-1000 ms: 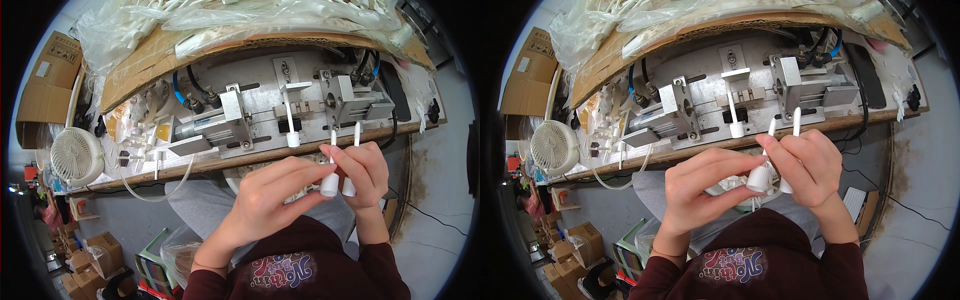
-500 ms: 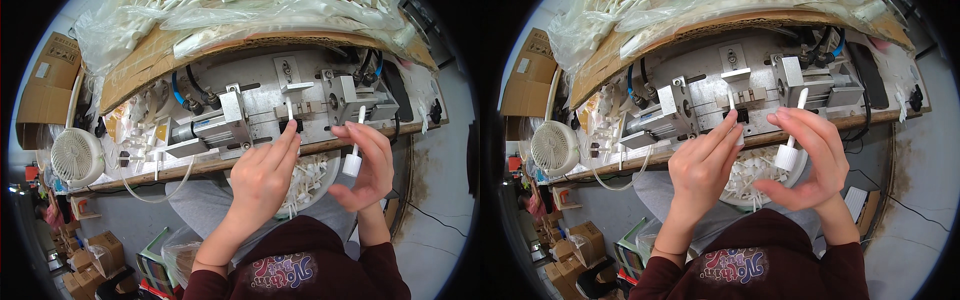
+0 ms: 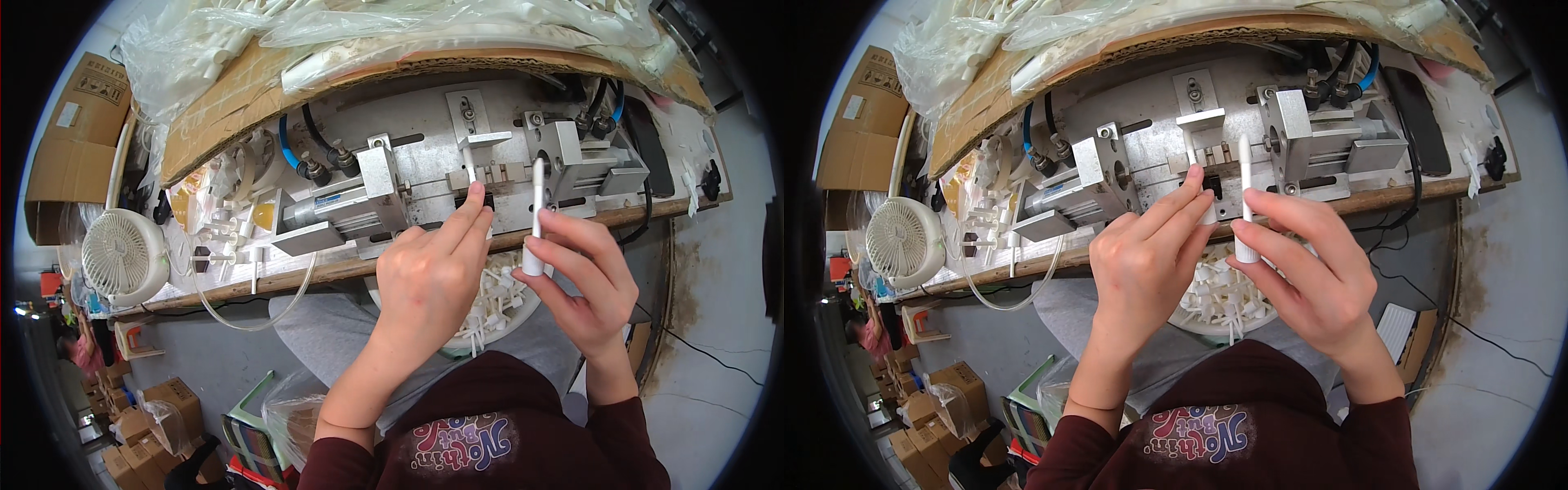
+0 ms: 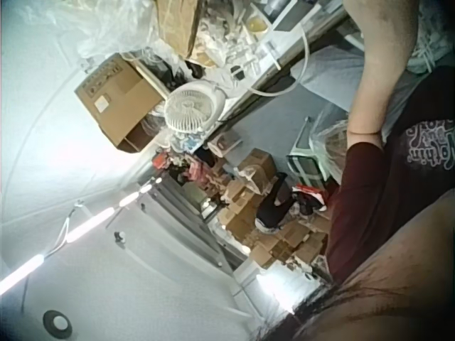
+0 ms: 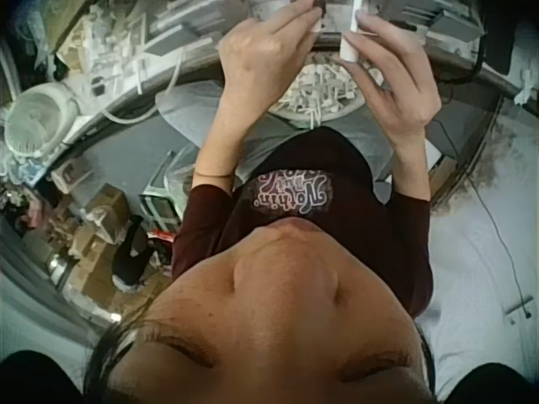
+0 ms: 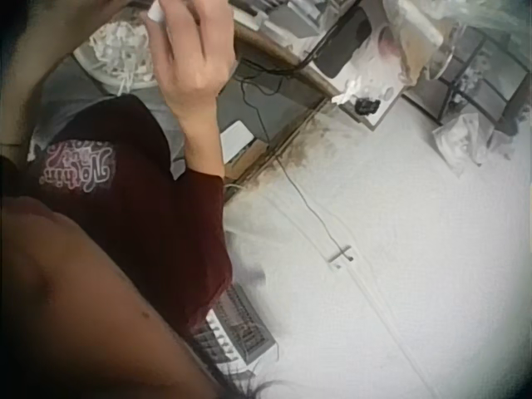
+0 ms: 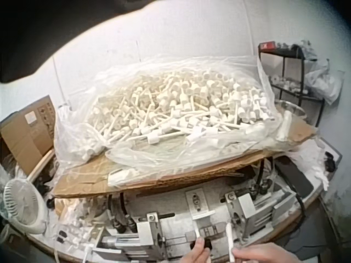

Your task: Assemble small plastic components using a workbench pneumatic press or jig.

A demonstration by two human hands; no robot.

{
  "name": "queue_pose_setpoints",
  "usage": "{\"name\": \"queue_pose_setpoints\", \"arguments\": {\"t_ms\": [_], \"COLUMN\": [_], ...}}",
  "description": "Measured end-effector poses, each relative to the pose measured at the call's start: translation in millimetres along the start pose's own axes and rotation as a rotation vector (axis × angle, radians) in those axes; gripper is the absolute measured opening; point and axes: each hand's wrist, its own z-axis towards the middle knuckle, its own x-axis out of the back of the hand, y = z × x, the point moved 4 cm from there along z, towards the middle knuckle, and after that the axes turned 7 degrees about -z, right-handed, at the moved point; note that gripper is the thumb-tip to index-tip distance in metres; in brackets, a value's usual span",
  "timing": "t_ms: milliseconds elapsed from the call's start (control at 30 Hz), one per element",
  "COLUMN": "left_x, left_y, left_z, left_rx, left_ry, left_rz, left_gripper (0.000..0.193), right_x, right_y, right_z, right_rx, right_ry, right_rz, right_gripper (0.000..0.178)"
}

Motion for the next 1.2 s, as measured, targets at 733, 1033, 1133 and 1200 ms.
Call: {"name": "queue_pose_setpoints", "arguments": {"t_ms": [733, 1033, 1133, 1200], "left_x": [-25, -29, -27, -29], "left_y": [5, 6, 8, 10], "left_z": [-79, -96, -105, -112], "left_rx": [0.035, -0.015, -0.012, -0.019], "left_ry": [-0.545, -0.451, -0.433, -0.44], "left_rz": [-0.491, -0.477, -0.491, -0.49], "left_gripper": [0.032, 0.03, 0.028, 0.028], "right_x": [-43, -11, -1, -14], "right_y": [-12, -9, -1, 18], "right_z": [29, 107, 178, 232], "right_rx": [0.203, 0.183, 0.178, 0.193], "right_ry": [-0.281, -0.075, 0.021, -0.038], "right_rz": [-0.412, -0.131, -0.234, -0.307], "right_gripper": [0.014, 0.023, 0.033, 0.043]}}
